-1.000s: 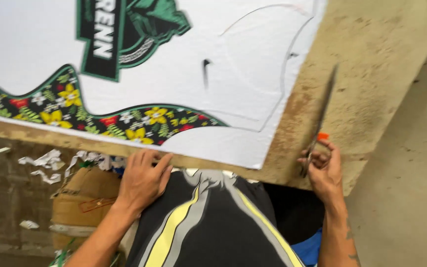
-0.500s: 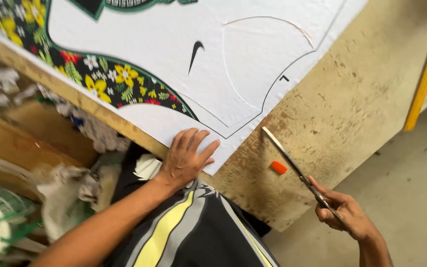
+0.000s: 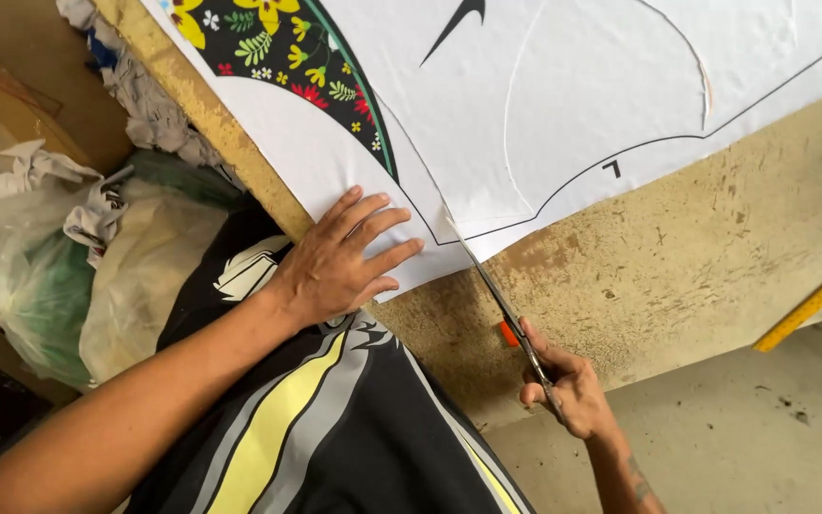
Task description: A worker uses scissors to precisely cut out jersey patterns from a large sheet of printed fabric, then folds and stacks the finished pieces on a workbench.
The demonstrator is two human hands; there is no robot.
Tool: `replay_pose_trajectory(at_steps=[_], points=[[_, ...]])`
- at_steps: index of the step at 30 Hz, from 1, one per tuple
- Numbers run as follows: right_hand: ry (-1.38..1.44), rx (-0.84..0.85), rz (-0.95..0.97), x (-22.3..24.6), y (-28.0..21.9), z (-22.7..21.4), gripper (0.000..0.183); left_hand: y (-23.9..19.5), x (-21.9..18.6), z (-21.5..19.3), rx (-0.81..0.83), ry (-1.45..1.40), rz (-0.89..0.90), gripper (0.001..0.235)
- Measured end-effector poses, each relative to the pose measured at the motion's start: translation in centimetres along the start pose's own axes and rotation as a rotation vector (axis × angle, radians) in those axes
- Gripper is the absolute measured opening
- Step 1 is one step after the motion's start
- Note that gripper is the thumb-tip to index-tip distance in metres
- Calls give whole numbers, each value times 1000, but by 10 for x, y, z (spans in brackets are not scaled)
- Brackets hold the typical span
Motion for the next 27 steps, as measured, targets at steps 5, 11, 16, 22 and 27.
replay_pose_trajectory(at_steps=[5, 11, 16, 22, 27], points=[[38, 29, -104, -7, 2, -4, 87, 3, 1, -1, -7, -4, -5, 73], [458, 41, 93, -16, 1, 1, 81, 1, 0, 0, 14, -19, -23, 73], [389, -36, 151, -7, 0, 17, 56, 1, 1, -3, 9, -40, -27, 73], [-204, -160, 148, 29, 21, 37, 100, -3, 3, 0, -2, -85, -13, 73], [513, -109, 299, 13, 28, 23, 83, -3, 9, 4, -18, -69, -16, 80]])
Point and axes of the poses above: each hand's wrist, its own y-axis towards the middle knuckle, its own z-axis out of the palm, x = y × z, the point moved 3 cm from there along y, towards the middle knuckle, and after that the axes turned 1 degree about y, right-handed, at the moved point
